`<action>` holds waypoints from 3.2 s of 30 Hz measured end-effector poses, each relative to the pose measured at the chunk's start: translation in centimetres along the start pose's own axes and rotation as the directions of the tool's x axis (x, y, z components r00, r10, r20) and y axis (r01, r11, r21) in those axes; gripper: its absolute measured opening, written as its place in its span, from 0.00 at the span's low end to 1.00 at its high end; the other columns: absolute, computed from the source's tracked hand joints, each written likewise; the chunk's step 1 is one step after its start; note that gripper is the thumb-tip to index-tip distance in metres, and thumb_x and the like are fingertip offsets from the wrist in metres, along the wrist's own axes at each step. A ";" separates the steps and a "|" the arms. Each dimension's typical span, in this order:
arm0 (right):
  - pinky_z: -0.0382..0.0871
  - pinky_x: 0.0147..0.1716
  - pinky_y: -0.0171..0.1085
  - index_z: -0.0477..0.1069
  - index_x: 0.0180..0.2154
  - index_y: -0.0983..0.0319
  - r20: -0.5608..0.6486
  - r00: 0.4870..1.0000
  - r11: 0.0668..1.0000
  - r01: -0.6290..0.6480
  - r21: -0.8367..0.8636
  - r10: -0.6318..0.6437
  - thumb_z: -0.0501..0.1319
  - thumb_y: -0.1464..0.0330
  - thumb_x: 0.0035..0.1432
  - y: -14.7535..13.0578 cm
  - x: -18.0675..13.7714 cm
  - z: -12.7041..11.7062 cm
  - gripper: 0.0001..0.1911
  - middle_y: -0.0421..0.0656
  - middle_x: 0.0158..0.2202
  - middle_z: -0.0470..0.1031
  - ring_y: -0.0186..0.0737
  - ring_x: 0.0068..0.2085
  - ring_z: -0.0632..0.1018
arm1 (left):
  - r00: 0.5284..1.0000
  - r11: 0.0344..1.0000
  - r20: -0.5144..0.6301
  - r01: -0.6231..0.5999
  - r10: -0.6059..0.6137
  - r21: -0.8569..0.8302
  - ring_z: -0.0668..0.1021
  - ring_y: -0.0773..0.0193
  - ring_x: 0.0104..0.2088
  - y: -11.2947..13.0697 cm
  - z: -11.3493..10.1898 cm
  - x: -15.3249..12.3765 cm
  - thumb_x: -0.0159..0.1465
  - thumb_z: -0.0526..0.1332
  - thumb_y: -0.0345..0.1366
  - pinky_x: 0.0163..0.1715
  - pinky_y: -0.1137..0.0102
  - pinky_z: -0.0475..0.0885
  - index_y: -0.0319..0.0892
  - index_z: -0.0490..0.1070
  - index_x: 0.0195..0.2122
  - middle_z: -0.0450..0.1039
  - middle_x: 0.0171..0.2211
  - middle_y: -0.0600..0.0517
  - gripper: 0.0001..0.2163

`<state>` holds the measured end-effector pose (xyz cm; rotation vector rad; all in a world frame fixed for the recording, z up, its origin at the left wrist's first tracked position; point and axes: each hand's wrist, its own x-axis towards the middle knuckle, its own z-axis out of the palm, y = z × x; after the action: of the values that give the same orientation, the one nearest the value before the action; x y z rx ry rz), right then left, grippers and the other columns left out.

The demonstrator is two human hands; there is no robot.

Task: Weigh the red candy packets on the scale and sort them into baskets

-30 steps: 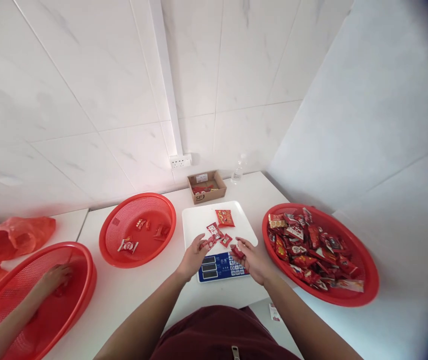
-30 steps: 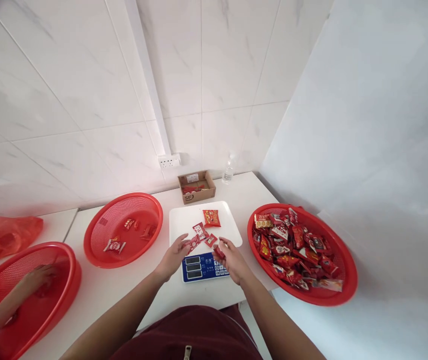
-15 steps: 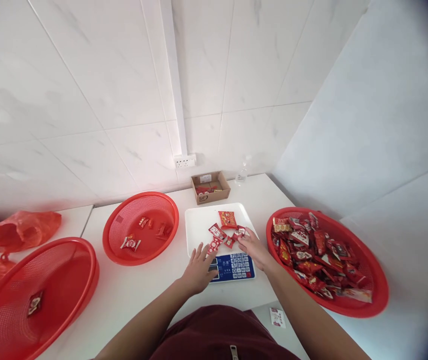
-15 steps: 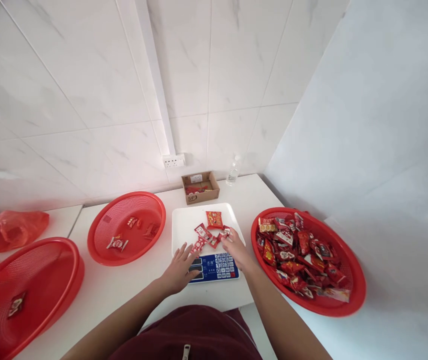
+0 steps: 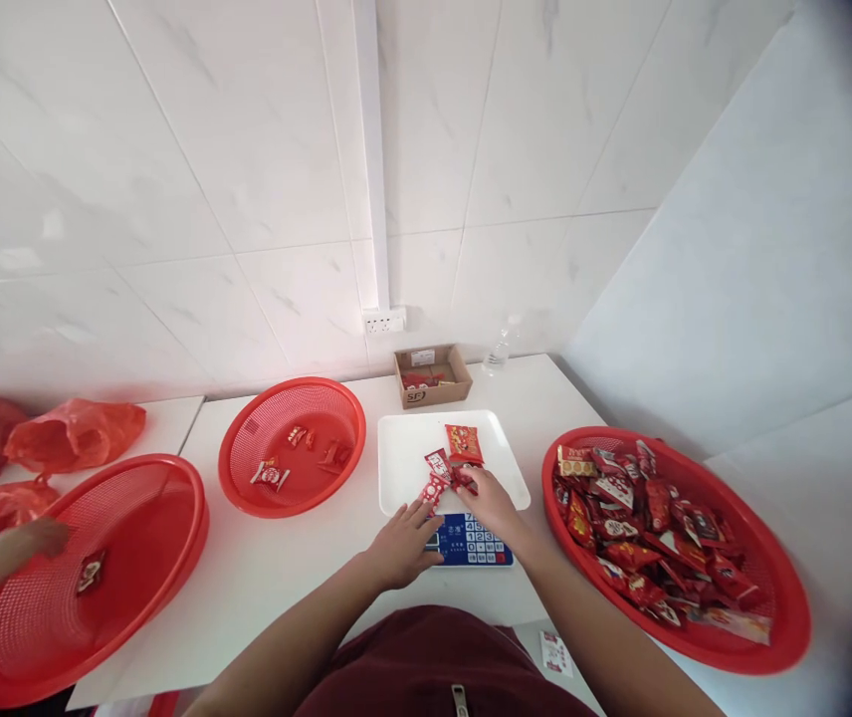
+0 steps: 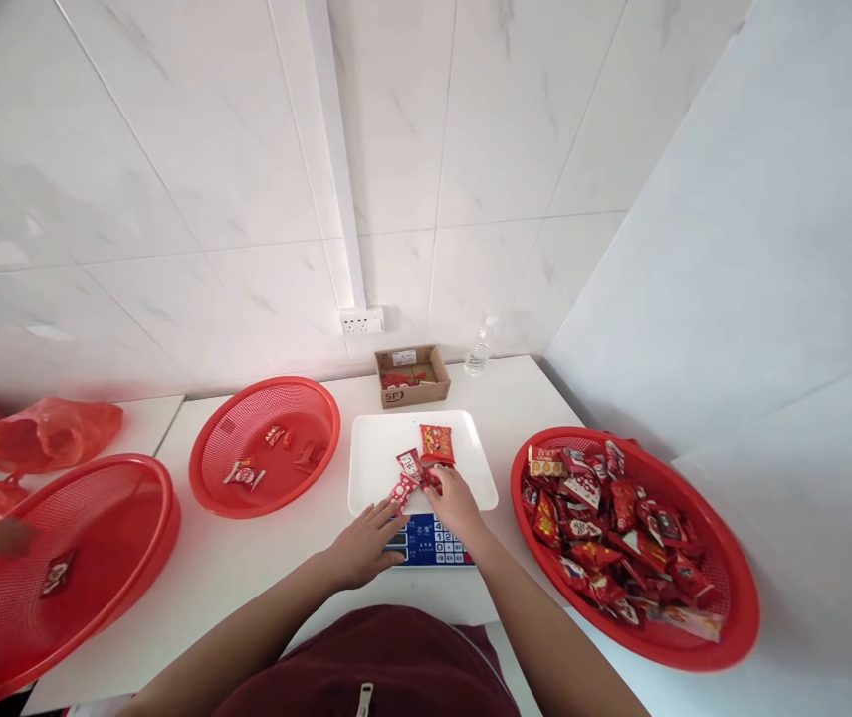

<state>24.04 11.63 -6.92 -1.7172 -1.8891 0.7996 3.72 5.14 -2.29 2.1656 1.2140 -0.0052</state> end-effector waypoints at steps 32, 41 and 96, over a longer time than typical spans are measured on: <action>0.68 0.46 0.40 0.70 0.45 0.61 -0.017 0.992 0.991 -0.122 0.056 0.123 0.58 0.68 0.53 -0.4 0.2 0.5 0.16 0.48 0.44 0.73 0.43 0.45 0.75 | 0.962 0.998 -0.268 0.060 -0.060 -0.007 0.71 0.53 0.50 0.4 -0.2 4.0 0.62 0.57 0.36 0.50 0.57 0.68 0.41 0.67 0.46 0.68 0.48 0.44 0.12; 0.68 0.40 0.36 0.69 0.36 0.59 0.000 0.999 0.998 0.054 -0.038 -0.054 0.60 0.71 0.51 -2.0 -2.2 1.5 0.08 0.43 0.41 0.68 0.39 0.42 0.74 | 0.867 0.977 -0.489 -0.014 -0.094 -0.213 0.73 0.58 0.48 -2.3 1.7 -1.2 0.61 0.57 0.33 0.51 0.59 0.69 0.45 0.68 0.45 0.71 0.46 0.47 0.10; 0.69 0.43 0.43 0.73 0.45 0.60 0.371 0.917 0.974 -0.200 0.106 0.148 0.49 0.64 0.54 5.9 -27.4 2.9 0.21 0.47 0.42 0.78 0.45 0.42 0.78 | 0.972 0.962 0.074 0.231 -0.223 -0.143 0.76 0.57 0.47 8.0 9.6 -14.2 0.61 0.54 0.35 0.48 0.63 0.69 0.45 0.69 0.49 0.75 0.47 0.48 0.16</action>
<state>29.47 -15.62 -11.81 -1.7588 -1.8636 1.3685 4.57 -13.73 -1.35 1.8755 1.3781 -0.0700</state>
